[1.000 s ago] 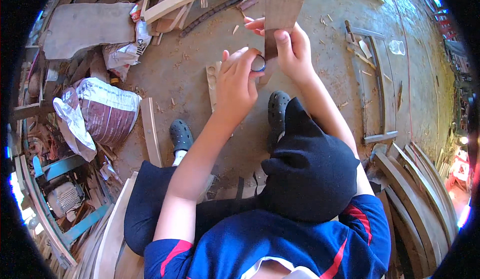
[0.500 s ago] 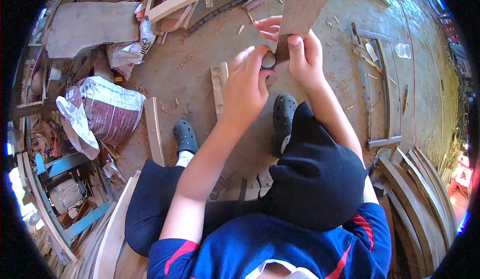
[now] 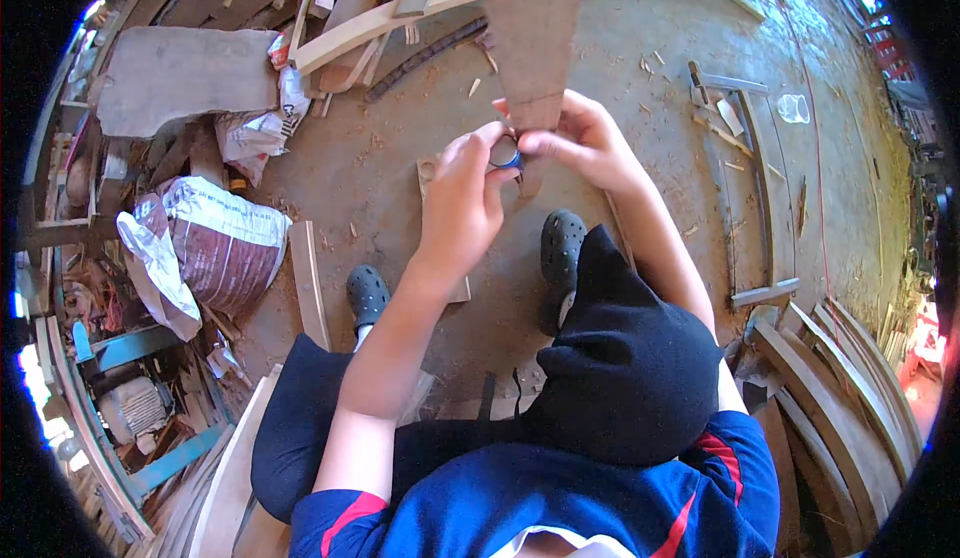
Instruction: Shaving thin strips from a piece of wood using a manual blade.
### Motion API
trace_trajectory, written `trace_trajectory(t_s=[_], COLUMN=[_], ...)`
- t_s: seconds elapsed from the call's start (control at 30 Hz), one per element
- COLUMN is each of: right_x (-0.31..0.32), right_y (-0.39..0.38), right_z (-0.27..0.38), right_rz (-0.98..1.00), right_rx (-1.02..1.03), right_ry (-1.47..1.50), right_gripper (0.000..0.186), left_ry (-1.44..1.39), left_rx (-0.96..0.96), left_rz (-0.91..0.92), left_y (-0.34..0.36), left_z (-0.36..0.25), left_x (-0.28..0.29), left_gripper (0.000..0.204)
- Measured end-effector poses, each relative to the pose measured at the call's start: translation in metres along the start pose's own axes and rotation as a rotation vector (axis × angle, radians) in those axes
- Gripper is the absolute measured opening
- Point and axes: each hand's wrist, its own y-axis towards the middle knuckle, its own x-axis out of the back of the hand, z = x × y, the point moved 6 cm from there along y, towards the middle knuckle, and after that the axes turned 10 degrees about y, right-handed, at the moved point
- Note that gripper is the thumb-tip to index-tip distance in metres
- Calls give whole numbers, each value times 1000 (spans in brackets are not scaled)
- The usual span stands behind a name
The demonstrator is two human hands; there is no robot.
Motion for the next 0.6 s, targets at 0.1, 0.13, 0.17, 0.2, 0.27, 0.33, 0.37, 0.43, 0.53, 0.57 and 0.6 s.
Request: trace_trajectory(t_s=[0.1, 0.13, 0.17, 0.2, 0.27, 0.33, 0.37, 0.43, 0.53, 0.57, 0.6], right_x=[6, 7, 8, 11, 10, 12, 15, 19, 20, 21, 22], right_y=[-5, -6, -7, -7, -8, -9, -10, -13, -15, -16, -17], right_z=[-8, -12, -16, -18, -17, -19, -20, -24, -27, -28, -29], right_rz=[4, -6, -25, -82, -84, -117, -148, -162, -196, -209, -224], right_rx=[-86, -96, -130, -108, -26, 2, -9, -78, -44, -48, -54], right_ry=[-97, -153, -224, -249, -309, -332, -319, -288, -257, -282, -314], right_gripper=[57, 57, 58, 53, 46, 40, 38, 41, 41, 40, 40], left_ry=[-44, -61, -36, -11, -30, -116, -379, -737, -1144, -1189, -1237], left_rx=[-34, -49, -78, -104, -15, 202, 394, 487, 622, 637, 650], left_rz=[38, 46, 39, 31, -12, -119, -110, -129, -75, -64, -51], left_y=[6, 7, 8, 7, 4, -4, -11, -21, -33, -35, -36], left_z=[-2, -3, -6, -7, -1, 14, 27, 33, 37, 36, 35], left_x=[2, 3, 5, 9, 17, 28, 25, 21, 10, 8, 6], left_gripper=[40, 41, 42, 43, 43, 42, 40, 39, 37, 37, 37])
